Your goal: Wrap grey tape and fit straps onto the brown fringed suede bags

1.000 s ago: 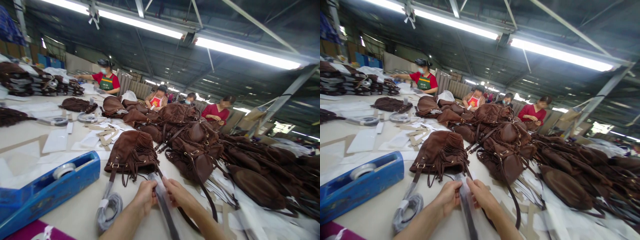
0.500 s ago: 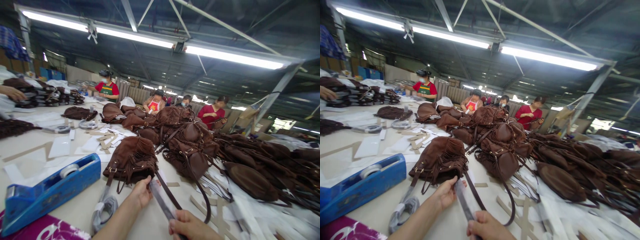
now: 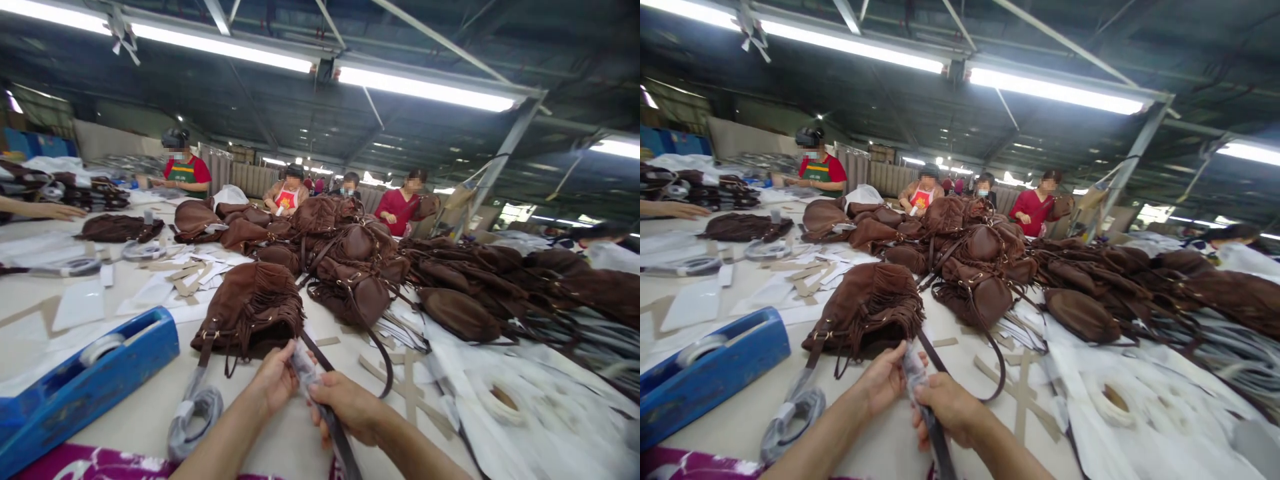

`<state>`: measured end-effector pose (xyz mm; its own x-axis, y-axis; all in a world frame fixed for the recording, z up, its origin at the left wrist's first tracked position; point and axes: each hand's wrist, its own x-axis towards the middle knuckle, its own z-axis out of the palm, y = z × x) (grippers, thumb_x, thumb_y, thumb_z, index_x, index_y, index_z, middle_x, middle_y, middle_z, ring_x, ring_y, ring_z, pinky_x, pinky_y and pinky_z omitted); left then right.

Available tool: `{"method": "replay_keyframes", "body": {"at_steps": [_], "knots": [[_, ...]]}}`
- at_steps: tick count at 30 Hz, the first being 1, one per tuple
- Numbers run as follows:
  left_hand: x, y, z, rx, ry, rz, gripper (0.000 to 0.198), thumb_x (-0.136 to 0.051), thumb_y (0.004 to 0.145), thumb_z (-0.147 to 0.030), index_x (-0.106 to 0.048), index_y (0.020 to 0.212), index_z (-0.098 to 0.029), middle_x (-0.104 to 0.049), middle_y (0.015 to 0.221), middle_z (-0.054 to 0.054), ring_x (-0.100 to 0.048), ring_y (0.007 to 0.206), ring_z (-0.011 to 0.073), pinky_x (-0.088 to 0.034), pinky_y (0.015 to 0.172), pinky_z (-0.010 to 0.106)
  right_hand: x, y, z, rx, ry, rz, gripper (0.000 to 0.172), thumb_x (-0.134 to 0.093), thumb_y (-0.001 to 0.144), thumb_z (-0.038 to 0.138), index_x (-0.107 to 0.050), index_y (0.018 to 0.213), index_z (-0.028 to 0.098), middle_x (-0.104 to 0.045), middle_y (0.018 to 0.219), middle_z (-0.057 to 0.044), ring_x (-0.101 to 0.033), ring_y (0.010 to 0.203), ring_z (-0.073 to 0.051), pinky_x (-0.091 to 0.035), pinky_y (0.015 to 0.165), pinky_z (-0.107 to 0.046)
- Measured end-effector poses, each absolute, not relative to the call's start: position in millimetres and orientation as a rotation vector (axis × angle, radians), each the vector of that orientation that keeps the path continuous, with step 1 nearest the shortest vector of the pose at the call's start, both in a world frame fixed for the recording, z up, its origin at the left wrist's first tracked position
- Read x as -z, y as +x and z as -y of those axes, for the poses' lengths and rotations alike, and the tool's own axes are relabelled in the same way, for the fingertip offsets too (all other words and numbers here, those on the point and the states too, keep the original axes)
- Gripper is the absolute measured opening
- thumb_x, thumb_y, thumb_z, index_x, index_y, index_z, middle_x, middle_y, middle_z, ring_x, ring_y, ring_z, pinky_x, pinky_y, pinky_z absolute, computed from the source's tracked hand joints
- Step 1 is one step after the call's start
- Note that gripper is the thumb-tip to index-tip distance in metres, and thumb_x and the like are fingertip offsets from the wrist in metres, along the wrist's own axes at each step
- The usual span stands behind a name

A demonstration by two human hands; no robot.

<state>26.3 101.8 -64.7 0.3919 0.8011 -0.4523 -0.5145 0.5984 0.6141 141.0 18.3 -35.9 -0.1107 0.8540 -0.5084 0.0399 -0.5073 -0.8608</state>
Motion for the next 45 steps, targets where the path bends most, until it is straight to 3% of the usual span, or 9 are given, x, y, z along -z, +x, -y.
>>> {"method": "replay_keyframes", "body": {"at_steps": [5, 11, 17, 21, 26, 30, 33, 40, 45], "knots": [[68, 21, -117, -1.019, 0.471, -0.870, 0.009, -0.051, 0.094, -0.014, -0.050, 0.085, -0.015, -0.070, 0.067, 0.007, -0.068, 0.057, 0.0166, -0.052, 0.051, 0.022, 35, 156, 13, -1.904, -1.430, 0.929, 0.027, -0.062, 0.078, 0.039, -0.056, 0.074, 0.013, -0.064, 0.052, -0.002, -0.061, 0.041, -0.012, -0.049, 0.044, -0.022], [71, 24, -119, -1.037, 0.499, -0.911, 0.008, -0.051, 0.093, -0.012, -0.051, 0.085, -0.013, -0.071, 0.066, 0.010, -0.068, 0.058, 0.0173, -0.053, 0.054, 0.024, 47, 163, 49, -1.869, -1.279, 0.757, 0.035, -0.065, 0.079, 0.047, -0.059, 0.086, 0.012, -0.064, 0.060, -0.001, -0.059, 0.041, -0.008, -0.042, 0.040, -0.015], [63, 18, -112, -1.013, 0.575, -0.966, 0.013, -0.054, 0.090, -0.012, -0.054, 0.077, -0.011, -0.071, 0.069, 0.014, -0.067, 0.057, 0.0178, -0.052, 0.054, 0.025, 44, 164, 51, -1.895, -0.965, 0.791, 0.052, -0.088, 0.055, 0.034, -0.067, 0.093, 0.005, -0.067, 0.067, -0.005, -0.061, 0.050, -0.006, -0.042, 0.046, -0.013], [56, 3, -100, -1.092, 0.692, -1.034, 0.007, -0.058, 0.087, -0.019, -0.056, 0.089, -0.013, -0.070, 0.096, 0.017, -0.069, 0.088, 0.0263, -0.054, 0.078, 0.037, 17, 159, 39, -1.763, -0.774, 0.793, 0.052, -0.089, 0.055, 0.022, -0.067, 0.101, 0.011, -0.066, 0.073, -0.001, -0.061, 0.056, -0.006, -0.040, 0.045, -0.012], [52, -4, -77, -1.523, 1.547, -1.020, 0.056, -0.067, 0.064, -0.011, -0.059, 0.119, -0.021, -0.040, 0.147, 0.011, -0.029, 0.138, 0.0319, -0.016, 0.116, 0.042, -6, 153, 19, -1.771, -0.719, 0.770, 0.051, -0.092, 0.055, 0.026, -0.067, 0.097, 0.011, -0.064, 0.074, 0.001, -0.062, 0.062, -0.007, -0.045, 0.052, -0.015], [47, 7, -78, -1.293, 1.795, -0.744, 0.017, -0.066, 0.074, -0.030, -0.070, 0.088, -0.021, -0.067, 0.108, 0.012, -0.054, 0.112, 0.0313, -0.034, 0.105, 0.039, 0, 154, 6, -1.749, -0.719, 0.805, 0.043, -0.089, 0.060, 0.031, -0.066, 0.093, 0.015, -0.067, 0.077, 0.000, -0.066, 0.072, -0.012, -0.048, 0.059, -0.020], [43, 8, -90, -1.153, 1.712, -0.663, 0.031, -0.057, 0.084, -0.046, -0.065, 0.074, -0.019, -0.063, 0.074, 0.004, -0.056, 0.075, 0.0212, -0.044, 0.073, 0.027, -1, 155, -5, -1.572, -0.684, 0.783, 0.045, -0.089, 0.059, 0.036, -0.066, 0.094, 0.019, -0.070, 0.084, -0.001, -0.068, 0.084, -0.016, -0.050, 0.069, -0.025], [33, 4, -114, -1.047, 1.657, -0.581, 0.043, -0.061, 0.078, -0.055, -0.061, 0.059, -0.016, -0.058, 0.058, 0.003, -0.048, 0.060, 0.0156, -0.037, 0.063, 0.024, -17, 138, -56, -1.035, -0.826, 1.035, 0.054, -0.079, 0.067, 0.051, -0.065, 0.107, 0.016, -0.071, 0.106, -0.012, -0.067, 0.085, -0.021, -0.046, 0.055, -0.023], [49, 10, -127, -0.907, 1.279, -0.466, 0.046, -0.068, 0.068, -0.062, -0.061, 0.066, -0.016, -0.060, 0.054, 0.006, -0.050, 0.049, 0.0150, -0.037, 0.054, 0.026, 13, 149, -96, -0.521, -1.115, 1.744, 0.040, -0.053, 0.089, 0.050, -0.064, 0.118, 0.024, -0.070, 0.116, -0.011, -0.061, 0.109, -0.029, -0.045, 0.093, -0.037]]}}
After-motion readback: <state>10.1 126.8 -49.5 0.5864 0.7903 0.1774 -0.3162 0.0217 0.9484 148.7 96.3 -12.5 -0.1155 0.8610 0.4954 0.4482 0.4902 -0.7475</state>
